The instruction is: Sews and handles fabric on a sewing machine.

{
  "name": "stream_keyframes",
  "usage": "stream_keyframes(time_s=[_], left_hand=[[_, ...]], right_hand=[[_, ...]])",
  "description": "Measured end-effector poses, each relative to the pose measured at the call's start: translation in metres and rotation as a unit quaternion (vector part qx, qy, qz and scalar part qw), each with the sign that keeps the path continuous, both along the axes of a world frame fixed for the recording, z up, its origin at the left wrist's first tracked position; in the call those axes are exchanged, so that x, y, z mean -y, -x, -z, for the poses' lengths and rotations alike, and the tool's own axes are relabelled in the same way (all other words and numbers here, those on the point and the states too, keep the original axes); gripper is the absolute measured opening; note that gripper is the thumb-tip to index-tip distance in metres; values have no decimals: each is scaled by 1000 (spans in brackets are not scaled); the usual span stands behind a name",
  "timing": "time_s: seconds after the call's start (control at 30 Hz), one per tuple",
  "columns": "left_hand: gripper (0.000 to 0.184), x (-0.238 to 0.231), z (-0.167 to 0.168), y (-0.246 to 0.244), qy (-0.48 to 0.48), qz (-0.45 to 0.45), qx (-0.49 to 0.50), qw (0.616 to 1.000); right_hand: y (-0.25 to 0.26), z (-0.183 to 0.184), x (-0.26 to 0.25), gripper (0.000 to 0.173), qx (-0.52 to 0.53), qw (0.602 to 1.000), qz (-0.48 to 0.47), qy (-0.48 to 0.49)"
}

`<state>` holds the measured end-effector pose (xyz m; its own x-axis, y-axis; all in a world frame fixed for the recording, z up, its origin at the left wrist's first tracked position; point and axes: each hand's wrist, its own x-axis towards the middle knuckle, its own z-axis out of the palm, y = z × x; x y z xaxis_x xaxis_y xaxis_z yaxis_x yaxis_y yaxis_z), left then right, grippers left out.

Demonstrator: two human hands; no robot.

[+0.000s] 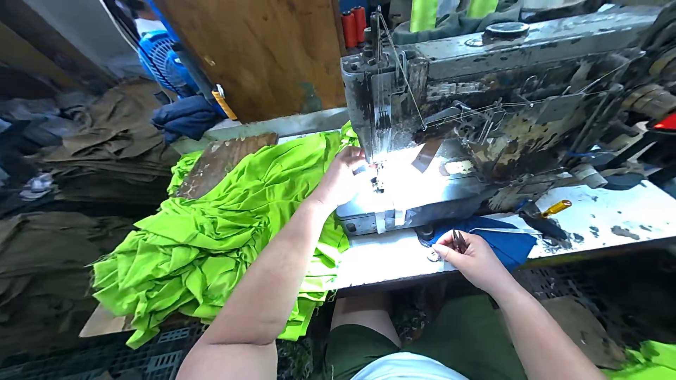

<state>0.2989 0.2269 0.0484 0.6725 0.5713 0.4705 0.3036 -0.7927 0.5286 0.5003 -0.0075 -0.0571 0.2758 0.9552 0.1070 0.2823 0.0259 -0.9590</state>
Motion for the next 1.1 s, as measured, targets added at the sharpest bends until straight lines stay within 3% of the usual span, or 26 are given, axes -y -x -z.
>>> stream_keyframes(time_s=[0.1,0.3,0.47,0.67,1.1], left_hand=[[9,2,3,-1,4,-20,20,1000],[6,1,7,0,-84,85,-2,993],[8,-9,0,1,-84,134,-43,987],[10,-8,-8,-1,-97,121,-96,983],[10,-5,-9,0,-106,130,-87,982]], right_hand=[[0,0,-1,5,-2,1000,-1,0],[1,-1,-3,4,-1,1000,-1,6],[1,-1,-2,5,2,1000,0,8],[-1,-1,-3,6,-6,1000,-5,11],[-4,-2,-4,4,-40,999,-16,17]])
